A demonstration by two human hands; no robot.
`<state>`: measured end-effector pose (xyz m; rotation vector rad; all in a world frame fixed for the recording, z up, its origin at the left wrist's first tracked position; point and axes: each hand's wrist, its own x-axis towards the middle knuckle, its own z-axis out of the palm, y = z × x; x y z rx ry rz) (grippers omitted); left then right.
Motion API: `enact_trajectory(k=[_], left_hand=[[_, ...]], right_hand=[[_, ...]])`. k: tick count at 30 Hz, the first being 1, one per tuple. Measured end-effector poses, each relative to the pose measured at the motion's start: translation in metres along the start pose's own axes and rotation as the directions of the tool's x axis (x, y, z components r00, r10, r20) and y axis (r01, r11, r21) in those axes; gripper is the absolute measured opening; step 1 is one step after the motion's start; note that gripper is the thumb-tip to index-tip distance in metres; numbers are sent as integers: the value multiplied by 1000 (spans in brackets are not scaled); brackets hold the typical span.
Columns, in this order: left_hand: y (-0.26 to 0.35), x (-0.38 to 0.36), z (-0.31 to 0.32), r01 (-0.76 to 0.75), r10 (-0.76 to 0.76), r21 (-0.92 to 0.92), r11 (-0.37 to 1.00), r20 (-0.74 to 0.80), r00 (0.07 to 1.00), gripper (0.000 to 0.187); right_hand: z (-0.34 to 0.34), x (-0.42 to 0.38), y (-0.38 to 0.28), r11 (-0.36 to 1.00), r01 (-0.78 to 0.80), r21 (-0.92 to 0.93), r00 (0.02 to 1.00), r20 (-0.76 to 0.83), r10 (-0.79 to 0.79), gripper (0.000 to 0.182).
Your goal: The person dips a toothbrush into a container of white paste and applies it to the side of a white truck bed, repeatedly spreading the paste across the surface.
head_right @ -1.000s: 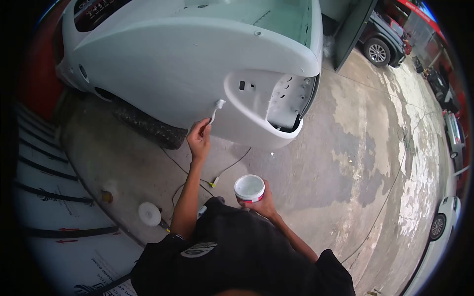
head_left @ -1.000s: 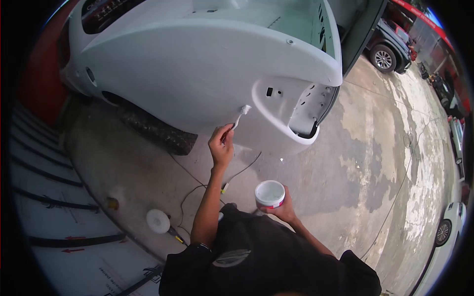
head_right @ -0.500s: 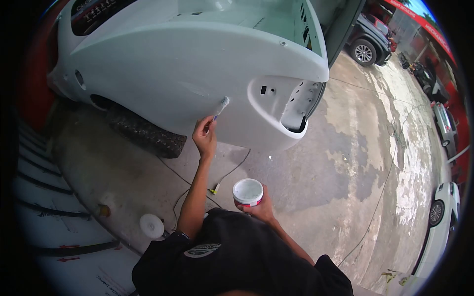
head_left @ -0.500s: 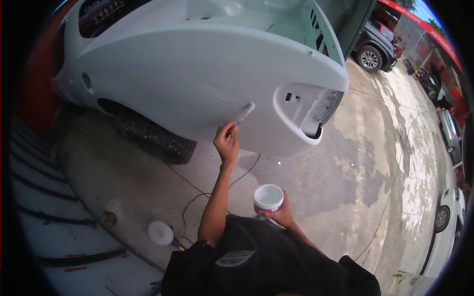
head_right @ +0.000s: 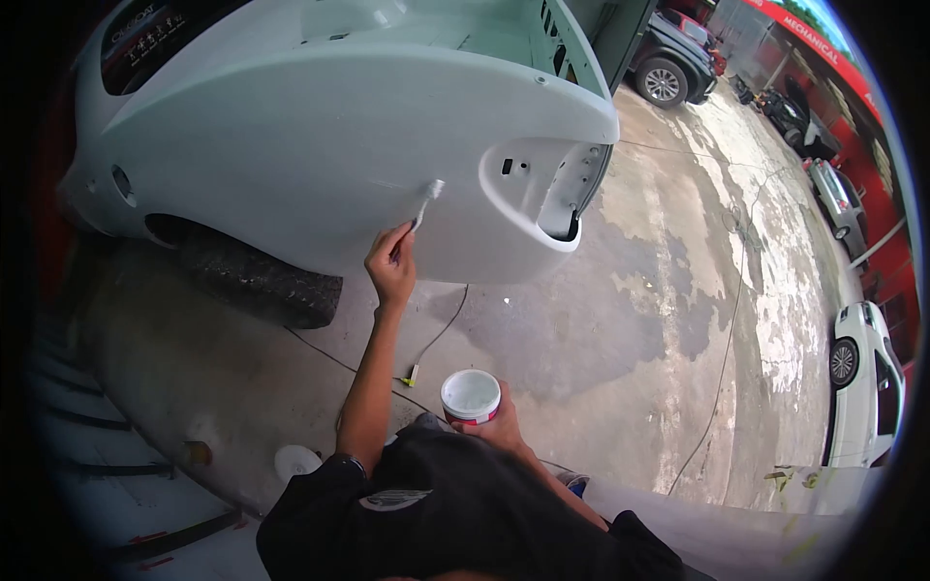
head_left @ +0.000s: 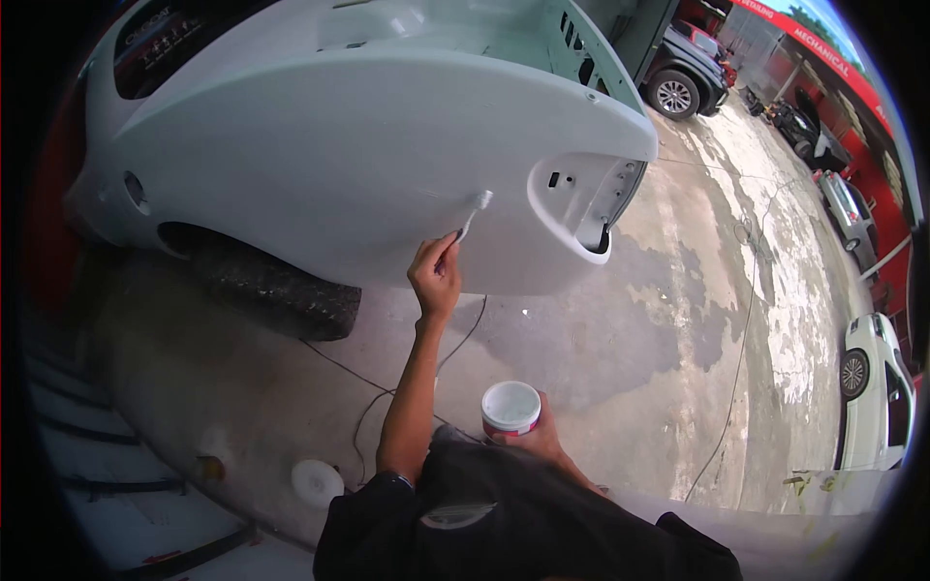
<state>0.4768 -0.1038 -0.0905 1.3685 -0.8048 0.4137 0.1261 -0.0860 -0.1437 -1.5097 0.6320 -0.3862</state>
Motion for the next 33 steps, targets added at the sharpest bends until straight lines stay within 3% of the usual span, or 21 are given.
enact_trajectory(k=[2,5,7,9,12,13,16,17,20,21,24,27,30,33], left_hand=[[-18,14,-11,161,-202,-166,973,-270,942,17],[-23,47,-25,142,-182,-128,982,-400,899,15],[-13,28,-11,9,-4,43,999,-108,994,15],[5,10,-7,-201,167,144,969,214,962,15],[-5,19,-15,76,-81,-33,997,-202,976,14],[-13,29,-23,281,-349,-237,930,-328,878,14],[-30,45,-27,106,-119,-78,991,-193,974,18],[-29,39,-24,-42,42,23,999,-19,999,14],[25,16,-35,-112,92,17,994,462,882,15],[45,15,-45,41,-48,25,999,528,848,16],[100,20,-78,194,-142,8,981,709,691,17],[157,17,-100,110,-211,182,977,886,414,15],[181,-10,-106,-113,-196,241,964,930,310,14],[185,-38,-91,-266,-221,325,907,908,356,13]], right_hand=[[4,-10,-1,1000,4,8,999,-51,-3,102],[6,-22,13,1000,6,-14,993,-118,-8,103],[4,-27,20,998,-3,-61,990,-142,-5,103],[6,-32,27,995,-47,-85,985,-169,32,103],[6,-33,32,996,-20,-87,983,-185,4,103],[9,-33,31,997,2,-74,982,-189,-16,103],[13,-29,22,999,23,-27,977,-213,-28,104],[13,-25,26,998,54,-23,974,-218,-57,106],[9,-14,18,980,131,-148,961,-225,-163,108],[10,-11,8,974,153,-165,951,-245,-190,108],[8,-2,-6,953,233,-191,921,-271,-280,108],[5,6,-23,917,320,-238,895,-240,-375,108],[1,13,-33,884,392,-256,870,-208,-446,107],[-4,13,-47,862,359,-357,871,-203,-447,106]])
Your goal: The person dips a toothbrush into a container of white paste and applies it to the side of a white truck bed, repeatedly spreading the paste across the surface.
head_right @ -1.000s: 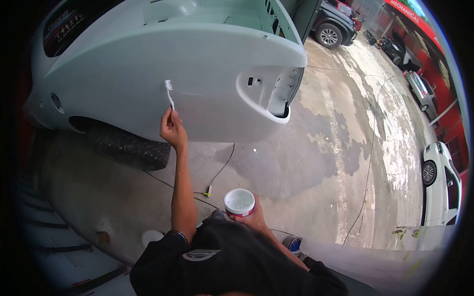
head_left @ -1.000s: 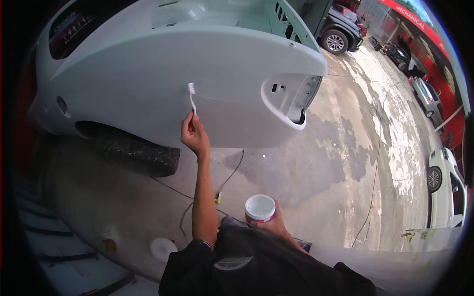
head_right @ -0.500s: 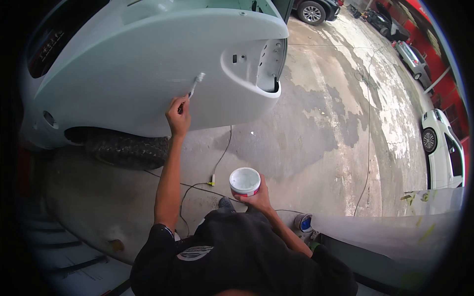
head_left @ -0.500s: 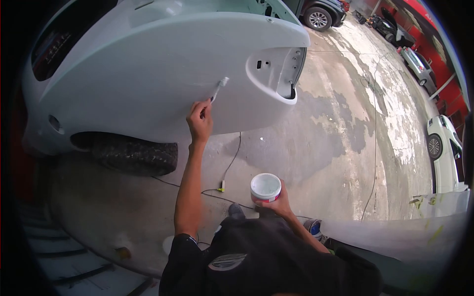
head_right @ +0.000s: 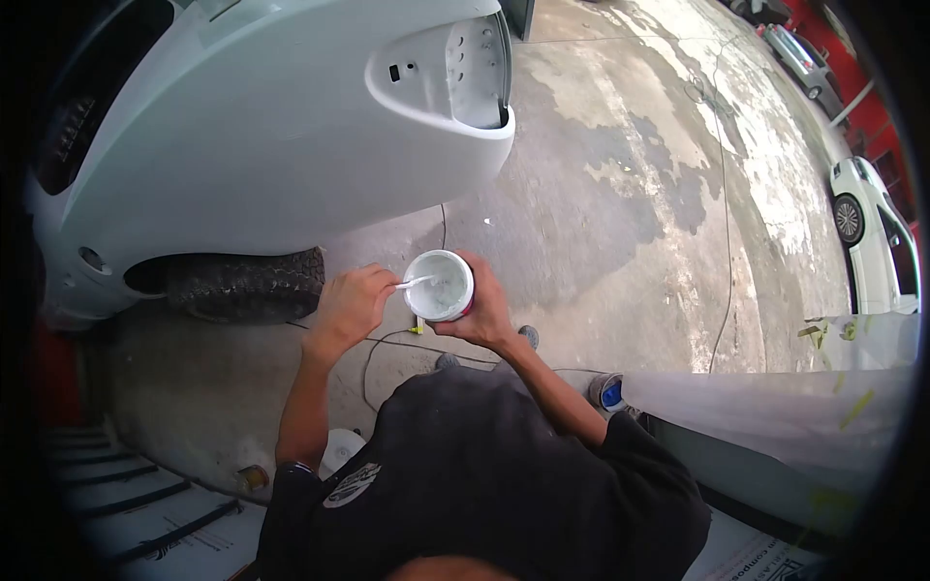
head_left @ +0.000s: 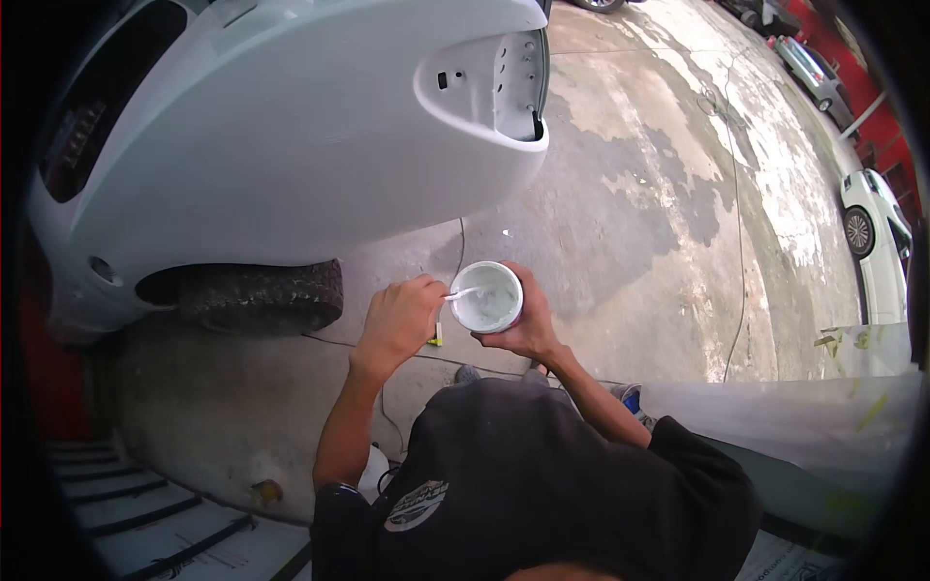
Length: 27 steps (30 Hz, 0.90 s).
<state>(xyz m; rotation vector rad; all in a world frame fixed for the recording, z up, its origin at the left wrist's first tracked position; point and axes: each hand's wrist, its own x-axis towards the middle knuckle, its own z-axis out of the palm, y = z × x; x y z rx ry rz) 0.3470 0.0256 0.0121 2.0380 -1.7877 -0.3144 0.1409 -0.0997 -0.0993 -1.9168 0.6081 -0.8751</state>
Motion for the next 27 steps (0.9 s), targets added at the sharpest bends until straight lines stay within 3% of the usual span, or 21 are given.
enact_trajectory(k=[3,9,12,15,18,21,27], left_hand=[[23,7,15,-71,60,78,994,137,989,11],[31,30,31,-52,52,-30,998,5,999,12],[50,32,43,-95,101,-63,994,109,989,12],[50,42,47,33,-37,-85,996,-44,998,12],[56,39,62,-32,43,-116,993,98,994,13],[53,40,57,95,-93,-208,973,18,996,13],[39,36,61,165,-200,-311,936,-84,976,15]], right_hand=[[-12,2,4,1000,-22,0,1000,-1,22,106],[-40,-7,20,997,-82,1,997,13,82,105],[-54,-10,32,996,-93,8,994,56,92,106],[-62,-7,41,996,-90,-24,992,86,91,107],[-68,-2,41,996,-50,-79,991,118,59,108],[-70,7,52,997,-72,-6,989,131,72,109],[-69,20,73,989,-132,65,975,187,118,110]])
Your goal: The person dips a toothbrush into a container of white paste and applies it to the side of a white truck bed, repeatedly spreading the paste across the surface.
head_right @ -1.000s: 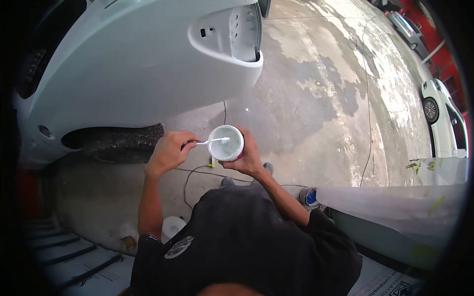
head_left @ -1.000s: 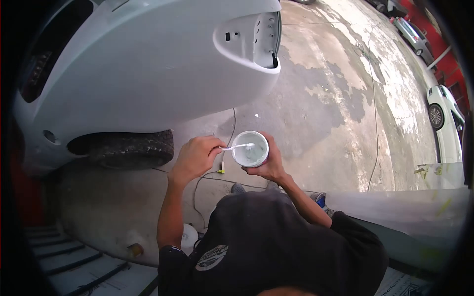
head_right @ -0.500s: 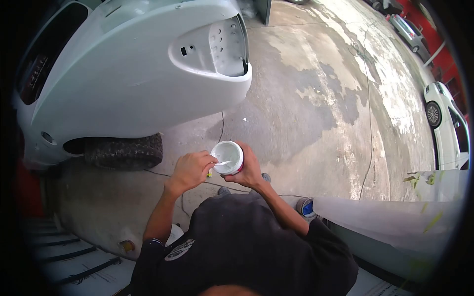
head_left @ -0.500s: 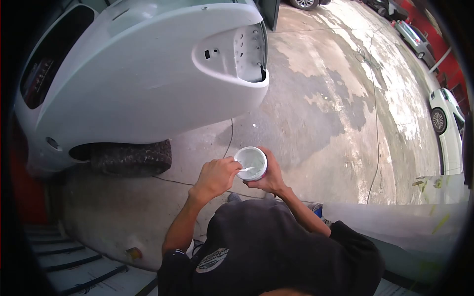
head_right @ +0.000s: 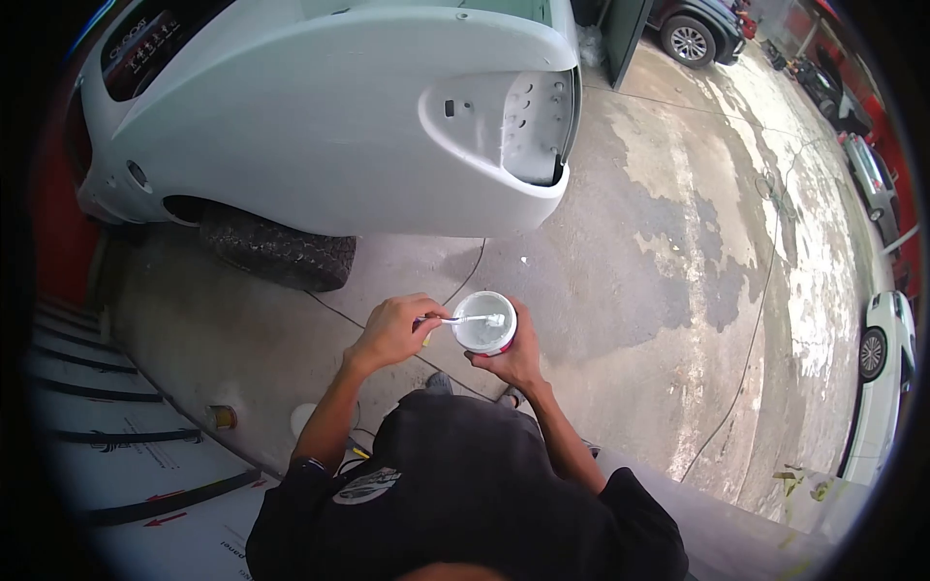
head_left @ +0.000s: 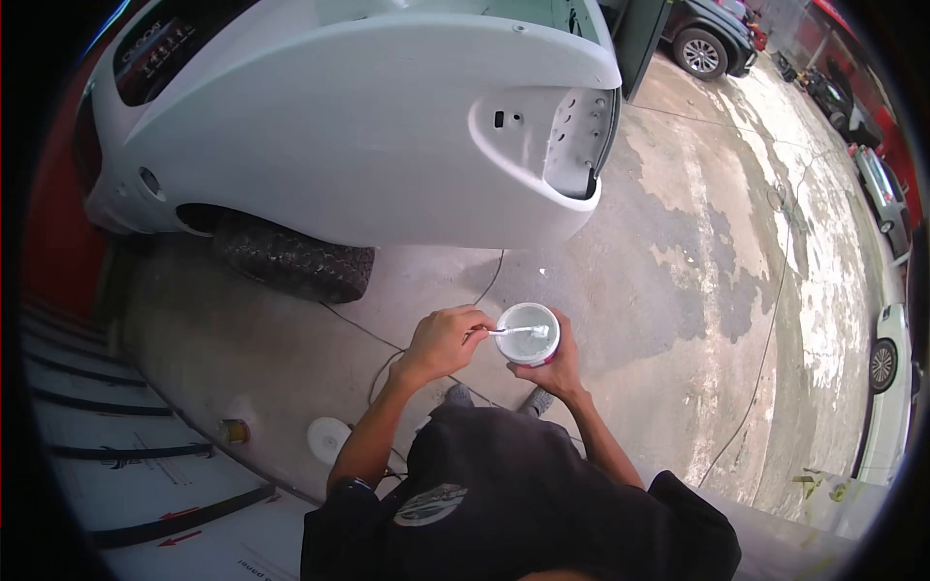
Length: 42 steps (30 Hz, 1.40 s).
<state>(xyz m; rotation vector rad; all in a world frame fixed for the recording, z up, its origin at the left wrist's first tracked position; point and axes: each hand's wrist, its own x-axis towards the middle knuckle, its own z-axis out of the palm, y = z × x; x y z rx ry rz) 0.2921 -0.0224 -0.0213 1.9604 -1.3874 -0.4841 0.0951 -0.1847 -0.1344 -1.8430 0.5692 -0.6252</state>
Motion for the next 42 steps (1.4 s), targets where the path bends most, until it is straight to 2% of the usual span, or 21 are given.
enact_trajectory(k=[3,6,7,10,12,16,19,21,25,28,29,32,33,35,36,38,41,42], left_hand=[[-30,-2,-10,-24,-2,-198,980,-131,991,17],[-73,-10,-25,89,-217,-431,898,-259,941,16],[-90,-11,-31,71,-251,-488,870,-314,916,16],[-126,-3,-55,-37,-336,-611,791,-484,808,18],[-148,12,-69,-116,-325,-585,802,-592,738,21],[-198,52,-77,-257,-296,-561,787,-708,641,19],[-225,85,-72,-343,-304,-576,742,-745,593,18],[-248,105,-68,-407,-271,-518,752,-806,526,20],[-265,132,-49,-488,-215,-381,785,-907,362,21],[-248,150,-24,-454,22,-101,885,-966,259,21],[-247,146,-20,-402,158,-7,915,-913,375,20],[-238,141,-25,-437,343,212,874,-907,246,13],[-246,140,-34,-433,209,119,894,-964,167,15],[-253,140,-62,-466,-79,-117,877,-992,100,18],[-252,143,-63,-441,-25,-67,895,-995,101,17],[-251,151,-61,-407,84,39,912,-992,93,16],[-243,166,-23,-383,567,465,798,-795,216,22],[-240,167,-17,-390,614,518,761,-768,179,21]], right_hand=[[2,5,-2,998,-37,60,999,16,36,108],[5,9,6,999,-33,9,998,48,33,107],[8,10,5,997,-71,5,996,63,70,107],[23,10,15,997,-48,-56,995,85,53,107],[38,9,22,996,-71,-56,993,95,76,108],[80,-11,53,994,-112,-14,991,78,113,111],[114,-30,74,967,-223,125,974,56,218,111],[132,-35,92,960,-223,167,975,33,220,110],[150,-35,143,973,-209,101,974,115,197,109],[163,-26,200,967,-223,121,963,179,199,111],[168,-22,220,977,-192,98,968,180,172,112],[174,0,253,988,-146,46,968,211,133,111],[179,6,269,991,-128,48,972,205,116,111],[189,14,307,989,-96,116,980,187,73,112],[194,17,325,986,-79,150,983,176,53,112],[199,25,355,995,-52,91,982,184,35,111],[219,33,422,994,-36,103,986,165,19,110],[226,36,449,992,-35,122,988,152,16,110]])
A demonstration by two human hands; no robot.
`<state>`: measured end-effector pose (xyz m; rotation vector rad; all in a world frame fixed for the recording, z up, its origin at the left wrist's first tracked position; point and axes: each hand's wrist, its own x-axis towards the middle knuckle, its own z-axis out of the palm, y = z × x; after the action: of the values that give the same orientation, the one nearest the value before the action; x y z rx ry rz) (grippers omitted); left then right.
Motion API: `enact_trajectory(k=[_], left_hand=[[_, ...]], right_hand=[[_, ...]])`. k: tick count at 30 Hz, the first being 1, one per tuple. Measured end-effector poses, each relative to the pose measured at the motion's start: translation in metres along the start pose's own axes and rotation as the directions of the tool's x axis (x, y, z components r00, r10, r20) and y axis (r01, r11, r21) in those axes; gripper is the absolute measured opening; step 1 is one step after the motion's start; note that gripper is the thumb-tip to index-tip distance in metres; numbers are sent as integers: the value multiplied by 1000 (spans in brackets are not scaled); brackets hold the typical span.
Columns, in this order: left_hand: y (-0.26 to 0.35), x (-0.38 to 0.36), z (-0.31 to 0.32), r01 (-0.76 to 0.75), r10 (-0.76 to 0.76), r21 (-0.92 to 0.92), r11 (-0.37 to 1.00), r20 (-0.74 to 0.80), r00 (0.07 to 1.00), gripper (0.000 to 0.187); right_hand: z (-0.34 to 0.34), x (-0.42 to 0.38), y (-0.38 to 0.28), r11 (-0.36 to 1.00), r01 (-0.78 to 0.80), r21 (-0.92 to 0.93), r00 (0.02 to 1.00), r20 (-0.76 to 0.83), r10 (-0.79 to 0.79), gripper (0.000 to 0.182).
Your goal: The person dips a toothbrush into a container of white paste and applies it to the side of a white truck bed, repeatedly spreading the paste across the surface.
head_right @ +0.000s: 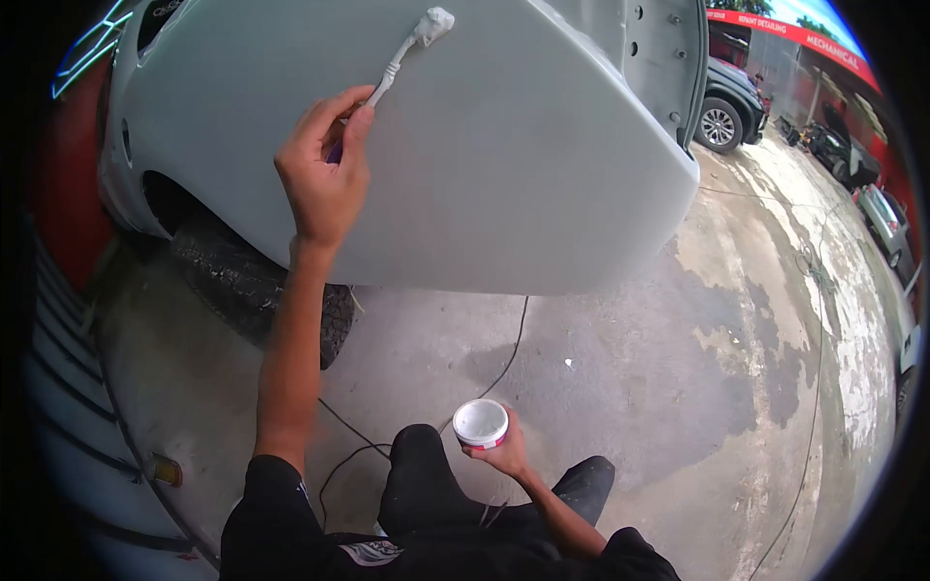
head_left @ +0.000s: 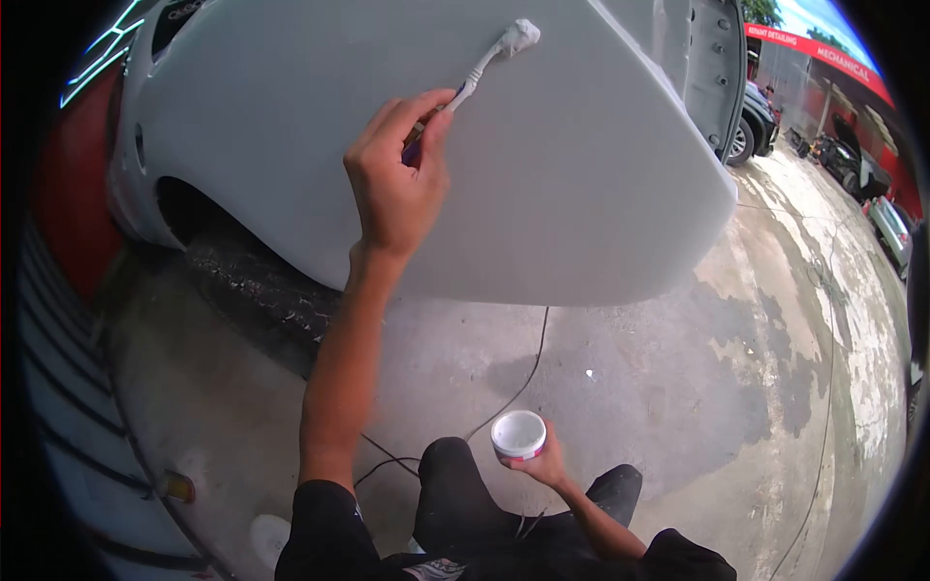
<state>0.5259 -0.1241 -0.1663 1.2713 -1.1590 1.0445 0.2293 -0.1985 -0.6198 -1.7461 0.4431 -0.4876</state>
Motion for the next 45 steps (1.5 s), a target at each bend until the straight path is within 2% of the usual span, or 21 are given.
enact_trajectory(k=[1,3,5,8,10,12,14,15,18,19,21,24,27,28,30,33,36,38,39,42,45], left_hand=[[6,-2,6,-63,63,4,998,-10,998,20],[5,11,5,74,-72,7,997,-178,981,16],[-21,27,4,52,-39,62,997,-193,980,21],[16,-1,34,-103,125,149,983,-143,982,18],[32,-21,48,-276,288,182,944,-38,957,19],[42,-27,49,-388,393,193,901,11,919,20],[33,5,41,-184,210,179,966,-137,968,20],[30,21,38,-81,113,161,984,-203,973,19],[30,36,48,-31,54,131,991,-174,983,21],[33,25,55,-158,184,207,965,-110,977,16],[43,-14,78,-319,327,128,939,-52,944,17],[67,-61,90,-475,456,146,868,143,878,18],[63,-38,76,-280,299,144,949,-138,944,17],[57,-31,71,-206,230,163,965,-147,962,17],[47,-24,66,-49,83,199,979,-164,983,17],[63,-56,96,-284,300,183,941,-62,952,17],[94,-88,128,-521,509,199,830,111,853,16],[112,-97,139,-611,576,185,770,211,790,15],[124,-99,144,-655,608,172,736,258,751,15],[143,-64,139,-645,604,230,729,230,764,15],[154,-78,147,-673,575,237,700,372,729,17]], right_hand=[[2,2,27,999,26,33,1000,-16,-25,109],[5,11,75,992,83,97,995,-58,-78,108],[5,20,121,987,130,97,986,-113,-119,107],[6,27,171,974,183,133,971,-181,-158,106],[5,28,200,971,189,149,964,-219,-154,107],[3,20,217,983,140,117,964,-245,-108,107],[-1,12,228,991,79,112,966,-254,-48,108],[0,8,232,983,97,159,958,-282,-49,108],[-3,4,240,997,30,75,958,-288,-7,108],[-2,6,240,996,29,84,959,-282,-5,107],[1,9,243,994,53,92,959,-281,-25,107],[5,10,248,994,53,98,957,-288,-22,106],[4,13,261,990,111,84,946,-315,-80,106],[6,14,266,987,142,79,939,-327,-109,106],[4,9,256,996,94,11,943,-321,-85,106],[-6,5,240,998,38,-52,946,-321,-53,107],[-6,6,234,999,45,-9,948,-314,-46,108],[-7,7,235,999,52,3,952,-303,-48,108],[-9,4,230,999,32,23,956,-293,-24,107],[-5,7,237,997,77,16,951,-302,-69,107],[-6,4,231,998,59,9,961,-270,-54,108]])
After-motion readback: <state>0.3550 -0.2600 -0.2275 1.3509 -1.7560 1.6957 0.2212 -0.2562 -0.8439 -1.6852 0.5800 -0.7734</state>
